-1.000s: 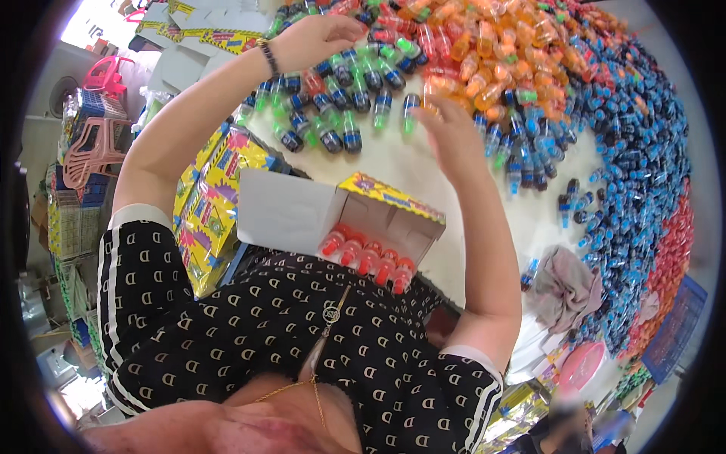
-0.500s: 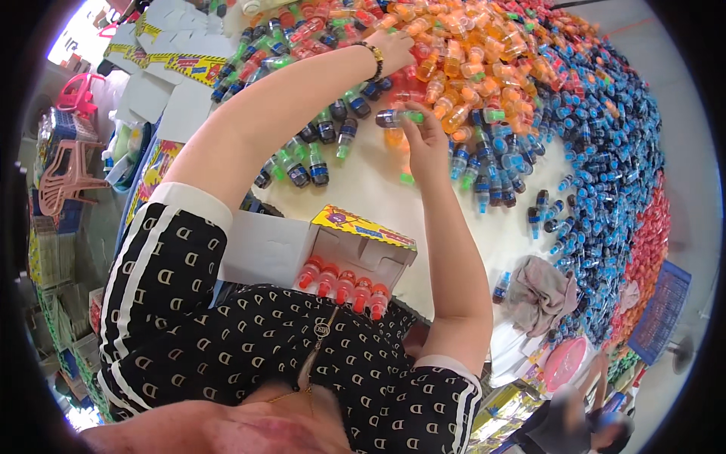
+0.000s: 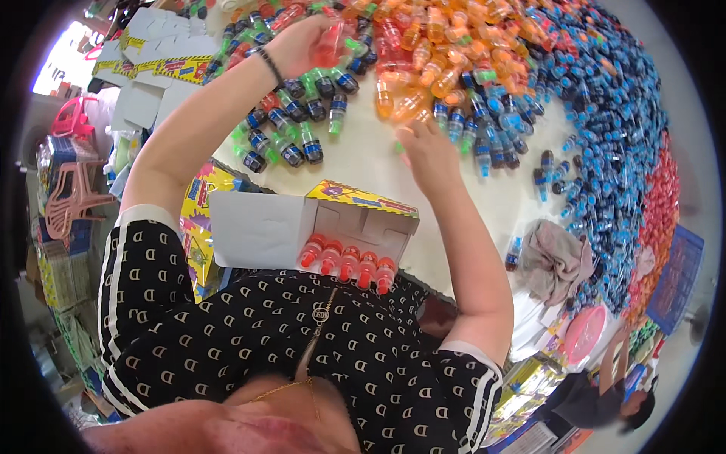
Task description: Packaging small colorful containers from a large pile into cardboard boxes with plastic trays.
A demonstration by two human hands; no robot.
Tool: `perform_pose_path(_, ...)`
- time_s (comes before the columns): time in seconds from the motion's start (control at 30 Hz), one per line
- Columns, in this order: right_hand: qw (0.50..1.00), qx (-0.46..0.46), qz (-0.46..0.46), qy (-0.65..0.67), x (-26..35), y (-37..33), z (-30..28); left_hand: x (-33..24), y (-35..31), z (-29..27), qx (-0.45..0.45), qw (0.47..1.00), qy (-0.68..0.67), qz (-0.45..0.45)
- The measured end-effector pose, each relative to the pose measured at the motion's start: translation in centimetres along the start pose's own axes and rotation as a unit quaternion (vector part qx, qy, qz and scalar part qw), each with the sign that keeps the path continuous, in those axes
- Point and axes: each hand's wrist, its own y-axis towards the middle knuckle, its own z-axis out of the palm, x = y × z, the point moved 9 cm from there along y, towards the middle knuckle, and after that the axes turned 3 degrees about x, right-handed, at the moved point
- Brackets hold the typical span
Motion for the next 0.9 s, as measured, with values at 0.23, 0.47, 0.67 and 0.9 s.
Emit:
perform_pose_path(0.23,0.998,-0.061,0.026,-0.003,-0.9,-1.7,-1.4,4.7,-6.7,4.4,0.209,0.593,0.752,0.200)
perform_pose_path(0.47,0.996,-0.034,-0.020,-0.079,-1.4,-4.1,0.1,9.4,-7.2,5.7,0.293,0.271,0.889,0.222)
perform_pose_path(0.67,0.971,-0.118,0.011,-0.210,-4.9,-4.7,-5.4,5.5,-7.5,8.0,0.241,0.512,0.765,0.307)
perform_pose_path(0.9,0.988,-0.098,0.013,-0.116,-9.0,-4.6,-4.6,5.5,-8.5,7.9,0.148,0.875,0.459,-0.020)
